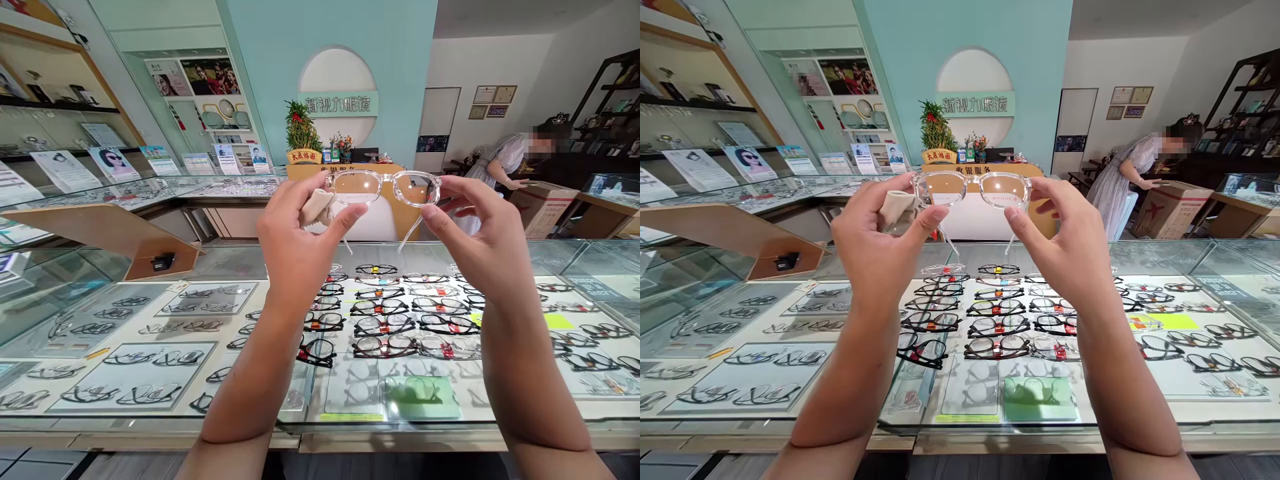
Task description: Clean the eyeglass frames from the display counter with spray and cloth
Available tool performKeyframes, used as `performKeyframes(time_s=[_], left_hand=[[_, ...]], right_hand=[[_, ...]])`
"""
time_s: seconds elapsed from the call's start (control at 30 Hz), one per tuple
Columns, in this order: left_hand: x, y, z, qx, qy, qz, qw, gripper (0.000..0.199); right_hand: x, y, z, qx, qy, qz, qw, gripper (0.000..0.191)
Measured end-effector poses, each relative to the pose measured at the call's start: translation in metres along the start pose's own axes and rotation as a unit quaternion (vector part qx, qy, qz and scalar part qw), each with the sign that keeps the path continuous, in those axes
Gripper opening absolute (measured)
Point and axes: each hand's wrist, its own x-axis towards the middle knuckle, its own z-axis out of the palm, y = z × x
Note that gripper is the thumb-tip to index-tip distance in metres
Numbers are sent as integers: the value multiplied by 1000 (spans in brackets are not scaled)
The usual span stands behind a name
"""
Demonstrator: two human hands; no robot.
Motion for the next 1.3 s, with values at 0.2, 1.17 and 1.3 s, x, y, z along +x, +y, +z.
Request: performKeyframes(time_s=[0.2, 1.17, 1.3], left_hand=[[0, 1, 2, 1, -2, 1, 1000, 47], [-2, 3, 1, 17, 0, 33, 999, 51], [-2, 2, 1, 25, -4, 33, 999, 52]], right_hand=[[1, 0, 3, -11, -15, 19, 1000, 39], [1, -6, 5, -22, -63, 51, 996, 36], [1, -6, 5, -16, -66, 54, 996, 38]])
